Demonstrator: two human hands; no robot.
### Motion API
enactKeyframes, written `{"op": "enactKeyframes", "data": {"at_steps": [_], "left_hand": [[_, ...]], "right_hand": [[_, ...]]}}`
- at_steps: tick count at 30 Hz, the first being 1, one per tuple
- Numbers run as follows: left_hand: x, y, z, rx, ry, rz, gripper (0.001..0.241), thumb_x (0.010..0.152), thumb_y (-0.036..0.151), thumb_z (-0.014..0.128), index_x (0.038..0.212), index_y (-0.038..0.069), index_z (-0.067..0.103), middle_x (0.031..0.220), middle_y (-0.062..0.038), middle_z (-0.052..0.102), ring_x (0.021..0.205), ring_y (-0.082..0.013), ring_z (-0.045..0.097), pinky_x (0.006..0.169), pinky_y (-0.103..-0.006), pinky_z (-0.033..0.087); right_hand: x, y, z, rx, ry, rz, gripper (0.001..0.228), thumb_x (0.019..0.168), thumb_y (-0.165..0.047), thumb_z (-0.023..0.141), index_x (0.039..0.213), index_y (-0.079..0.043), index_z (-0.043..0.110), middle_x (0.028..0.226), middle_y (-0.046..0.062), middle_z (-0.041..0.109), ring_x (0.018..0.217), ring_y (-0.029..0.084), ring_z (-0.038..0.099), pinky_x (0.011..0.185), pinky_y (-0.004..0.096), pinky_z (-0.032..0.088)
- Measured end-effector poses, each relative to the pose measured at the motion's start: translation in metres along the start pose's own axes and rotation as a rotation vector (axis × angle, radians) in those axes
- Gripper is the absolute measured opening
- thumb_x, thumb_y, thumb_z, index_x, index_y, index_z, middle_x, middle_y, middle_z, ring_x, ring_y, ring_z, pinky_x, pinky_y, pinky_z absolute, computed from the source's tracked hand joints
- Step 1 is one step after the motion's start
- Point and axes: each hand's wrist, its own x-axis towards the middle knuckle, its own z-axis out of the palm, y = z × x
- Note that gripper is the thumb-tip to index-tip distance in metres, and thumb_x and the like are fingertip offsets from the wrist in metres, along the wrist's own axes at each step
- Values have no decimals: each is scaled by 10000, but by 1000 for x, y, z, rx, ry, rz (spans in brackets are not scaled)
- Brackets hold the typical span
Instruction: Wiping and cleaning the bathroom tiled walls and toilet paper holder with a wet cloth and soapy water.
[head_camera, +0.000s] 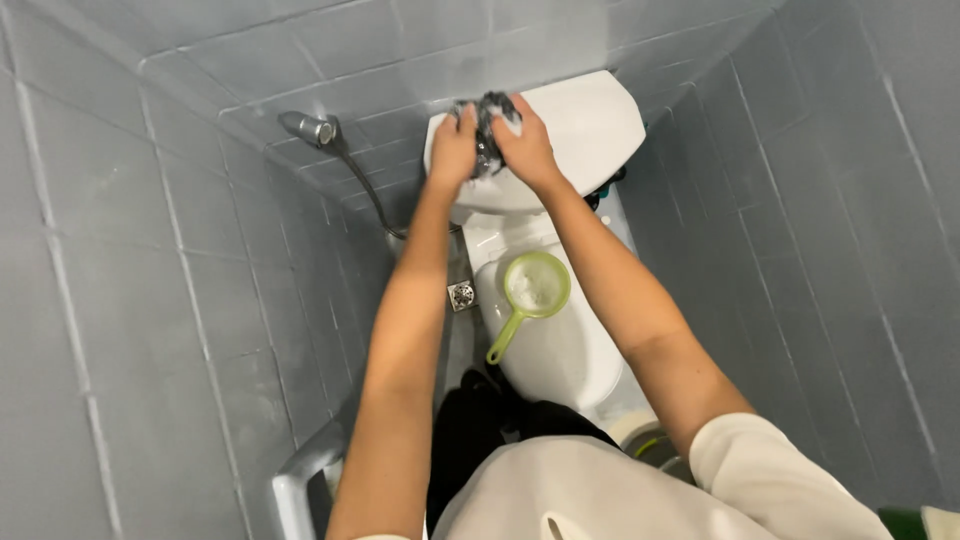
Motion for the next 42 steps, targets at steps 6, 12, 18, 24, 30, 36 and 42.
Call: {"op": "enactKeyframes", "data": {"at_steps": [6,12,18,24,30,36,42], "left_hand": [[22,-12,-24,-325,80,13,355,958,335,642,1024,-2,729,827,-51,707,718,-110,600,678,-256,520],[46,-32,-49,-154,230,325,266,925,280,720,875,22,681,717,-16,650,622,-114,525,603,-264,489],[12,0,-98,-100,433,107,303,844,434,832,811,165,697,721,-74,700,740,-226,712,657,-353,563],[-30,63,-167,-530,258,197,690,887,44,822,1508,106,526,1342,-345,596,1173,-311,667,1009,-381,559],[-19,74,-192,-13,522,732,900,852,398,845,1565,35,432,1568,-218,459,1442,-403,440,1198,-514,339],[77,96,-239,143,1083,757,851,999,433,654,1585,-77,305,1611,-306,296,1497,-444,335,1247,-512,254],[130,140,-287,308,1320,924,830,940,595,740,1540,79,491,1587,-184,436,1491,-423,374,1215,-574,197]], "right_hand": [[26,-20,-1,-147,-181,-226,441,1009,-471,527,1080,-52,643,950,172,660,920,277,618,864,371,516],[48,-9,24,-89,-128,-285,455,975,-416,644,1235,-45,595,1191,169,588,1082,259,591,917,368,512],[34,-23,69,255,-380,-48,593,968,-270,807,1415,-136,441,1024,163,576,635,243,672,513,330,608],[37,-116,93,262,-189,-63,289,1033,-312,674,1124,-191,428,746,-24,592,549,62,540,439,194,452],[22,-233,118,241,-163,13,306,973,-470,656,1027,-179,729,965,99,669,869,220,630,767,352,545],[13,-305,111,184,-627,-360,473,1065,-512,483,1469,-280,569,1199,184,706,924,270,692,621,339,623],[51,-326,44,-489,197,-1165,540,995,-320,738,1501,-241,569,1595,146,397,1502,413,265,1146,631,133]]}}
